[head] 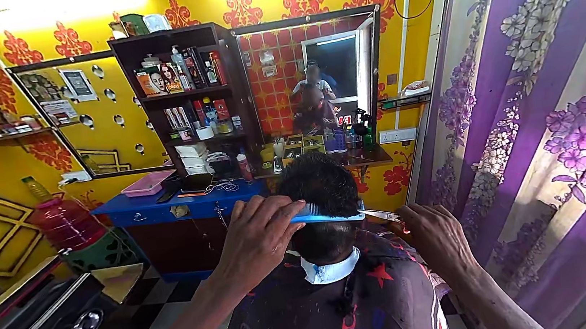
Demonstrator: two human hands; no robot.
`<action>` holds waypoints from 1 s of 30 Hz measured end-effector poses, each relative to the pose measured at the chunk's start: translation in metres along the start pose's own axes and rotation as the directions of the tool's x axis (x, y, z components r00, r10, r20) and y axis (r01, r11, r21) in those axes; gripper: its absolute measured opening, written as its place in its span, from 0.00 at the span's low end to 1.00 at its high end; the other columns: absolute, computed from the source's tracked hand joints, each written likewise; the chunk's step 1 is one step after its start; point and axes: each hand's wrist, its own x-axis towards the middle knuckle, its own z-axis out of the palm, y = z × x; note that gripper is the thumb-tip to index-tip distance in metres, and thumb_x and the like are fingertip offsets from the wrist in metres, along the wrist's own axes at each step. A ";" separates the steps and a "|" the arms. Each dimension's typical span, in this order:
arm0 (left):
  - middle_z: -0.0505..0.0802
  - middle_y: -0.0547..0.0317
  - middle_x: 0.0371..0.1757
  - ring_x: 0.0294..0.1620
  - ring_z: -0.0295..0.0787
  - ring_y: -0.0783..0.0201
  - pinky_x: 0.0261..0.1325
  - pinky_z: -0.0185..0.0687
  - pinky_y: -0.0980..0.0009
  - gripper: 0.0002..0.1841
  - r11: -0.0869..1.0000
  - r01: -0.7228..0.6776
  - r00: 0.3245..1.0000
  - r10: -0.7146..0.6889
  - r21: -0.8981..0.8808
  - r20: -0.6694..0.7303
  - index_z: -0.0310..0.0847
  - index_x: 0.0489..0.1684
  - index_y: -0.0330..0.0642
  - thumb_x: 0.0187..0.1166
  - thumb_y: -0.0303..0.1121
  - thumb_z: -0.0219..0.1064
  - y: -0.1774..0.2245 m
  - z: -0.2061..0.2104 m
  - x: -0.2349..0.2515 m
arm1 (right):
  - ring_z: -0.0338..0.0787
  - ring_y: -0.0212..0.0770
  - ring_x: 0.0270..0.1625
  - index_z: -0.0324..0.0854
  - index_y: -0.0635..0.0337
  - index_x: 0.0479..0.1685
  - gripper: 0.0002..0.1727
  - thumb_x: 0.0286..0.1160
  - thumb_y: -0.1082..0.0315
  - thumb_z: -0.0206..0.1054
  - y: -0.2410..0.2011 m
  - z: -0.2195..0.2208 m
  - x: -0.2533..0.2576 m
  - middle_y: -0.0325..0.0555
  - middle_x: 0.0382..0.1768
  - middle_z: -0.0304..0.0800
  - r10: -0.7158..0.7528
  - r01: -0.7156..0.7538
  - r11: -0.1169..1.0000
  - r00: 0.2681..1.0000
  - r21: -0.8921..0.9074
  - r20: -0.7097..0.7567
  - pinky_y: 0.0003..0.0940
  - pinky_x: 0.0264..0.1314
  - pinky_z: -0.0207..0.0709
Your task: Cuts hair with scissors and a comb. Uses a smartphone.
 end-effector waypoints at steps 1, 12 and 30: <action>0.90 0.62 0.53 0.47 0.82 0.60 0.46 0.70 0.60 0.16 1.000 -0.004 1.000 0.004 0.008 -0.013 0.90 0.61 0.54 0.81 0.46 0.67 0.000 0.002 0.002 | 0.90 0.45 0.31 0.86 0.52 0.35 0.12 0.55 0.76 0.81 -0.001 0.000 0.002 0.40 0.29 0.88 -0.013 0.013 1.000 1.000 -0.018 0.001 0.46 0.37 0.81; 0.89 0.64 0.54 0.50 0.82 0.62 0.51 0.69 0.62 0.15 0.996 -0.087 0.991 0.090 0.032 -0.100 0.88 0.64 0.56 0.82 0.41 0.69 0.004 0.004 0.003 | 0.90 0.46 0.34 0.87 0.52 0.42 0.18 0.52 0.80 0.80 -0.021 -0.005 0.017 0.41 0.33 0.88 -0.060 0.060 0.998 0.998 -0.011 0.030 0.42 0.30 0.83; 0.90 0.66 0.55 0.50 0.85 0.64 0.55 0.76 0.62 0.17 0.991 -0.096 0.986 0.107 -0.090 0.128 0.84 0.68 0.60 0.84 0.48 0.65 0.015 0.014 -0.028 | 0.93 0.43 0.44 0.88 0.42 0.52 0.16 0.64 0.68 0.75 0.010 0.016 0.003 0.35 0.44 0.91 0.112 -0.110 0.994 0.992 -0.027 0.057 0.45 0.37 0.86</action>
